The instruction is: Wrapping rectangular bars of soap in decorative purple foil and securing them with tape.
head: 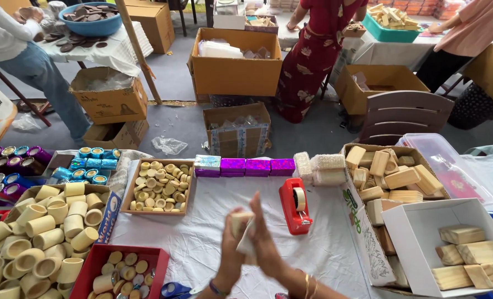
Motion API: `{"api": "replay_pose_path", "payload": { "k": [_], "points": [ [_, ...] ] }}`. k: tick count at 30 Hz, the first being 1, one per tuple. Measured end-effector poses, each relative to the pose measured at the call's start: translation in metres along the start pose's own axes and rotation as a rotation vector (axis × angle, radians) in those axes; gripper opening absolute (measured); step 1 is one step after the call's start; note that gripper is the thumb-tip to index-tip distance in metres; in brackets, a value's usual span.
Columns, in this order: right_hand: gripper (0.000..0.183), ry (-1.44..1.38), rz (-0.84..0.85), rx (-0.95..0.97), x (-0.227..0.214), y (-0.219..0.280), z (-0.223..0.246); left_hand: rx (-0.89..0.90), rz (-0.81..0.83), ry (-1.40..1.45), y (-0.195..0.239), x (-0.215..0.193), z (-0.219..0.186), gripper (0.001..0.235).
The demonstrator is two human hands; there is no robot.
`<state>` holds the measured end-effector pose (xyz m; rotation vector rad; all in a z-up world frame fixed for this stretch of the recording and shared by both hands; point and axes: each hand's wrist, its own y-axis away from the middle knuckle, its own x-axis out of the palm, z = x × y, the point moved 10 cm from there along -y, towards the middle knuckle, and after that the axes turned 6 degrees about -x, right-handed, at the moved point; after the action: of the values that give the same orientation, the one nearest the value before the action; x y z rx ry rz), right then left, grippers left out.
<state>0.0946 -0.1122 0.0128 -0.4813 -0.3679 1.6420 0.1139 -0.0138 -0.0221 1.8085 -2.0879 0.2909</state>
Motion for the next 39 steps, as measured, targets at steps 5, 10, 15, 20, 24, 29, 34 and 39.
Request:
{"api": "replay_pose_path", "payload": {
  "k": [5,10,15,20,24,29,34,39],
  "points": [
    [0.065,-0.130,0.011,0.073,0.007,-0.007,-0.001,0.156,-0.050,-0.107,0.015,0.011,-0.016,0.050],
    [0.074,-0.229,-0.064,0.257,0.001,-0.022,-0.003,0.183,0.018,-0.021,-0.012,0.006,0.005,0.045],
    [0.070,-0.250,-0.037,0.215,0.003,-0.022,-0.038,0.154,-0.097,0.024,-0.022,0.005,-0.004,0.037],
    [0.066,-0.676,-0.132,0.427,0.003,-0.030,-0.071,0.012,-0.080,0.022,-0.045,-0.014,0.052,0.045],
    [0.066,0.083,0.023,0.099,0.018,-0.004,-0.035,-0.157,-0.214,0.274,-0.067,-0.060,0.081,0.058],
    [0.065,-0.321,-0.061,0.443,0.006,-0.020,-0.090,-0.303,-0.196,0.178,-0.051,-0.042,0.103,0.062],
    [0.064,-0.703,-0.075,0.575,0.014,-0.019,-0.121,-0.475,-0.077,0.201,-0.056,-0.037,0.128,0.065],
    [0.061,0.013,-0.053,0.031,0.010,-0.024,-0.052,-0.346,-0.019,0.266,-0.069,-0.051,0.125,0.068]
  ]
}}
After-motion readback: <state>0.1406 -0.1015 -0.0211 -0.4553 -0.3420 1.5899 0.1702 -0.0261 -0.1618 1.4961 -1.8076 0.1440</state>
